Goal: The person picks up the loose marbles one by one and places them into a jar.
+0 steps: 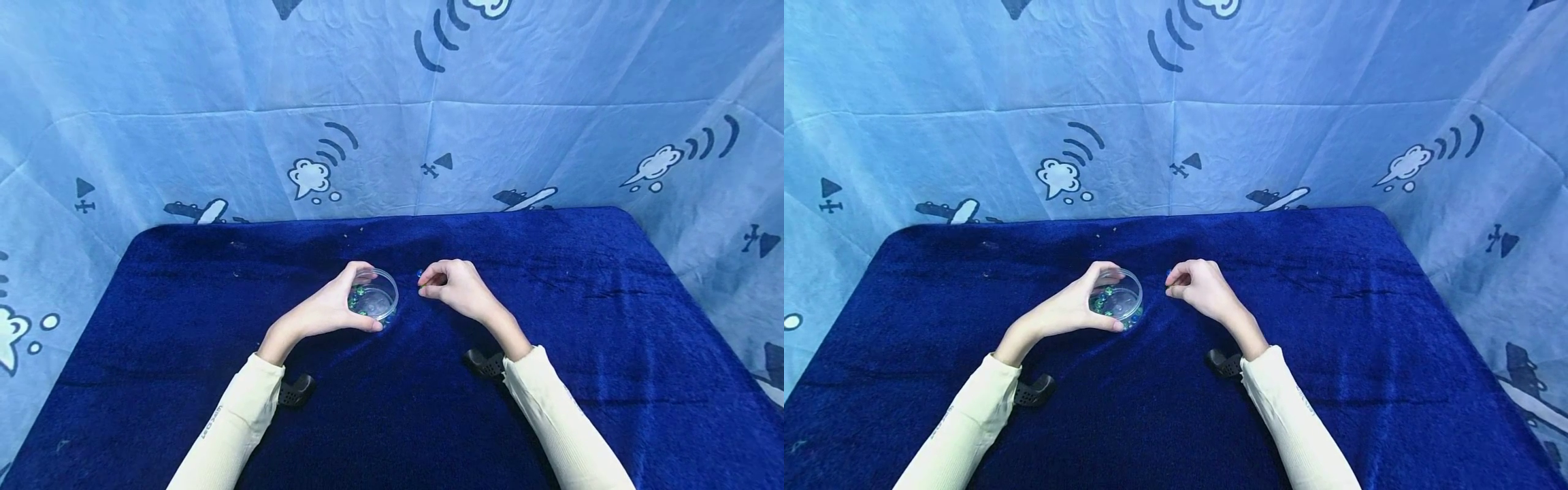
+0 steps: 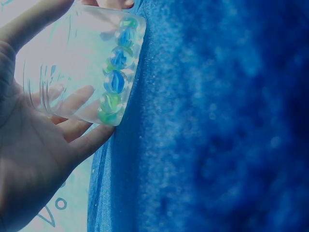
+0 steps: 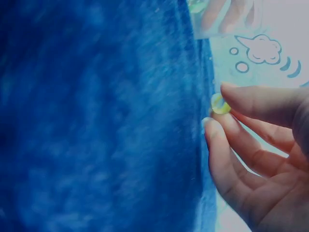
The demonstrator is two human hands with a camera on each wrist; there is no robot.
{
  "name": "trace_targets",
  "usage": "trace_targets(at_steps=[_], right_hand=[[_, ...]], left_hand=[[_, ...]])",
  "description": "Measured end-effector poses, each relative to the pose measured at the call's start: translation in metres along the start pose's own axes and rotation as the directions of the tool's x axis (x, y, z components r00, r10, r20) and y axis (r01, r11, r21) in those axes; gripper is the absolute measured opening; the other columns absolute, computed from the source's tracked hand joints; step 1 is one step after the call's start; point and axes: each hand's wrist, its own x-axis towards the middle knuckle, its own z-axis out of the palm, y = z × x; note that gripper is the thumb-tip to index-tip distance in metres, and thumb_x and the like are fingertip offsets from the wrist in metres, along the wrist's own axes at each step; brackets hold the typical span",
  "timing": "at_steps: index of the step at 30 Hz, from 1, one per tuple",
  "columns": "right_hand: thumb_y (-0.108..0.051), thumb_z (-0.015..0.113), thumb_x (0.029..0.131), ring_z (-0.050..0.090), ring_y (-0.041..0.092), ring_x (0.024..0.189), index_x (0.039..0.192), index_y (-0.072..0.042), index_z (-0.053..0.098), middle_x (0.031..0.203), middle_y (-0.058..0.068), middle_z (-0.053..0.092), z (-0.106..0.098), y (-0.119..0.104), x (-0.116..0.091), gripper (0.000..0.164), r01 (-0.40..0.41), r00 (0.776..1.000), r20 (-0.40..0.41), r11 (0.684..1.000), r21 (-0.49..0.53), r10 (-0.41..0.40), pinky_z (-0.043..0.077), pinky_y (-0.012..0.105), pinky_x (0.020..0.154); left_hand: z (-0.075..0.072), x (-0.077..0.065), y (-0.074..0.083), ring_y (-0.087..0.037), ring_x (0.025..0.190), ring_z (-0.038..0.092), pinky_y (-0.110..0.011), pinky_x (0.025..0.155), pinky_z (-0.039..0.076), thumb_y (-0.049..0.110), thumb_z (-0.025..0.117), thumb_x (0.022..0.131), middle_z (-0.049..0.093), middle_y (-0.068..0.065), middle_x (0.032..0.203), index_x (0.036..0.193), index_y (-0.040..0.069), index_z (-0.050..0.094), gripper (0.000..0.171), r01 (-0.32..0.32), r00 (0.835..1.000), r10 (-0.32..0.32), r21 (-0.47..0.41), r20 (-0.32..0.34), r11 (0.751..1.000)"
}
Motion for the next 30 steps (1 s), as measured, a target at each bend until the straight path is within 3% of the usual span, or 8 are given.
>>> trace_targets(at_steps=[7, 14, 26, 30], right_hand=[[-0.002, 0.080, 0.085, 0.073, 0.016, 0.079, 0.093, 0.000, 0.078, 0.089, 0.004, 0.076, -0.002, -0.018, -0.003, 0.008, 0.005, 0.998, -0.063, 0.998, 0.067, 0.000, 0.057, 0.027, 0.072], [0.000, 0.079, 0.087, 0.073, 0.019, 0.086, 0.096, 0.001, 0.079, 0.096, 0.006, 0.075, -0.004, -0.035, -0.006, 0.009, 0.067, 0.994, -0.091, 0.993, 0.095, -0.059, 0.061, 0.037, 0.081], [-0.002, 0.078, 0.089, 0.072, 0.015, 0.084, 0.098, -0.003, 0.081, 0.099, 0.003, 0.077, -0.004, -0.052, -0.011, 0.010, 0.113, 0.989, -0.106, 0.989, 0.091, -0.104, 0.060, 0.028, 0.075], [-0.003, 0.078, 0.089, 0.072, 0.014, 0.084, 0.099, -0.003, 0.081, 0.099, 0.003, 0.077, -0.004, -0.054, -0.012, 0.010, 0.123, 0.988, -0.109, 0.988, 0.089, -0.113, 0.060, 0.031, 0.074]], left_hand=[[0.000, 0.000, 0.001, -0.030, 0.143, 0.045, -0.046, 0.119, 0.035, 0.020, 0.092, 0.077, 0.048, -0.016, 0.152, 0.147, 0.007, 0.036, 0.092, 0.001, 1.000, -0.001, -0.001, 0.003, 1.000], [0.000, 0.001, 0.000, -0.030, 0.142, 0.045, -0.045, 0.119, 0.034, 0.019, 0.092, 0.076, 0.048, -0.017, 0.152, 0.146, 0.007, 0.036, 0.091, -0.007, 1.000, 0.007, 0.000, 0.001, 1.000], [-0.001, 0.000, 0.001, -0.030, 0.142, 0.046, -0.044, 0.119, 0.035, 0.019, 0.093, 0.075, 0.049, -0.017, 0.151, 0.146, 0.007, 0.036, 0.091, -0.013, 1.000, 0.013, 0.002, 0.001, 1.000], [-0.001, 0.000, 0.002, -0.030, 0.141, 0.047, -0.044, 0.119, 0.035, 0.020, 0.093, 0.075, 0.049, -0.017, 0.150, 0.145, 0.006, 0.037, 0.091, -0.019, 1.000, 0.019, 0.007, 0.001, 1.000]])
